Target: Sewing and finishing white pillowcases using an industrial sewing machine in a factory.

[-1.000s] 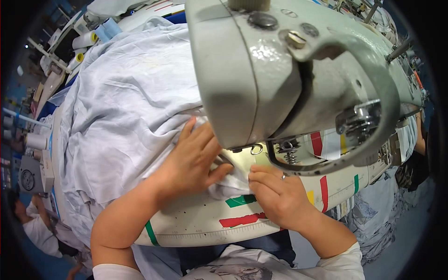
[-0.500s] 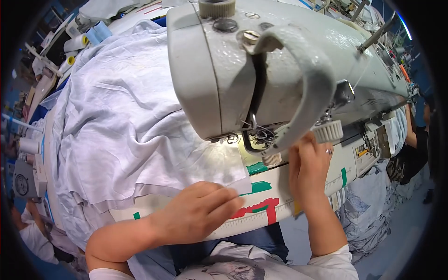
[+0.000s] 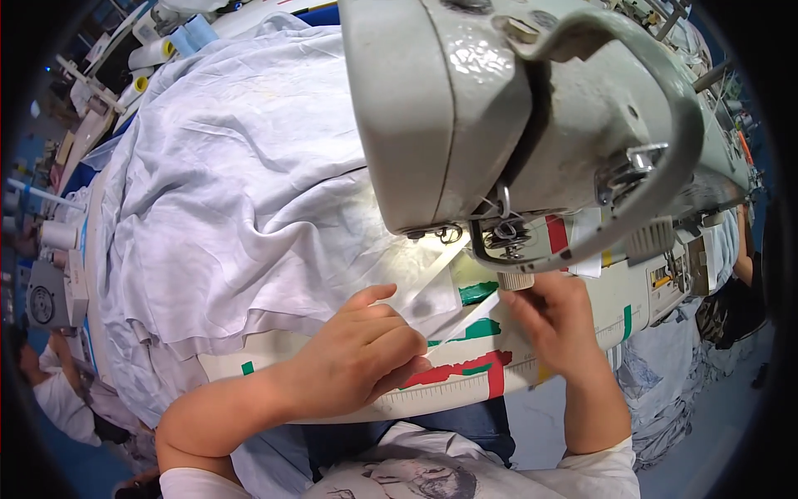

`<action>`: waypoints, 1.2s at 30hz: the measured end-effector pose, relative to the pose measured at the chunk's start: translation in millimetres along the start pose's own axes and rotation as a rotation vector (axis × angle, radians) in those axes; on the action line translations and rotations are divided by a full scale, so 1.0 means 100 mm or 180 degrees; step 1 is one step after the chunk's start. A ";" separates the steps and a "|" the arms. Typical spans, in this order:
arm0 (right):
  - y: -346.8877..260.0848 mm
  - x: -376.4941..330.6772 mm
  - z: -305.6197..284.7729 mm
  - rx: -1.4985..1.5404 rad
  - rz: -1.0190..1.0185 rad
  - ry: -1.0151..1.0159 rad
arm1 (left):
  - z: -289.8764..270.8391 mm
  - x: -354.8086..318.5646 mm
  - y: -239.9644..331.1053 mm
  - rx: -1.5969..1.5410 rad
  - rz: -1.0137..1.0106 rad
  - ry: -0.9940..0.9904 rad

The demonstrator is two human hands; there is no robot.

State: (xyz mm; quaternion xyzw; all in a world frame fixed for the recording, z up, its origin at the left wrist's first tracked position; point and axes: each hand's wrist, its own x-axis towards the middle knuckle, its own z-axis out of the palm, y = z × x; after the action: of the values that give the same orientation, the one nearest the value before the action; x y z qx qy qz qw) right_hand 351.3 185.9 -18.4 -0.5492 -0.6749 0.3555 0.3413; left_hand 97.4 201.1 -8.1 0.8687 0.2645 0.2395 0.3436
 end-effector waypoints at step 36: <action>-0.21 -0.06 -0.05 0.1015 0.0276 -0.0954 | -0.04 -0.06 0.12 0.0727 -0.0632 0.0449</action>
State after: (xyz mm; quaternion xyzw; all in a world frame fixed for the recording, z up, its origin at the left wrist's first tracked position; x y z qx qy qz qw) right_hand 346.0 177.8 1.6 -0.4578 -0.6292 0.5497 0.3041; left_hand 94.4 192.3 1.4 0.8527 0.3980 0.2332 0.2452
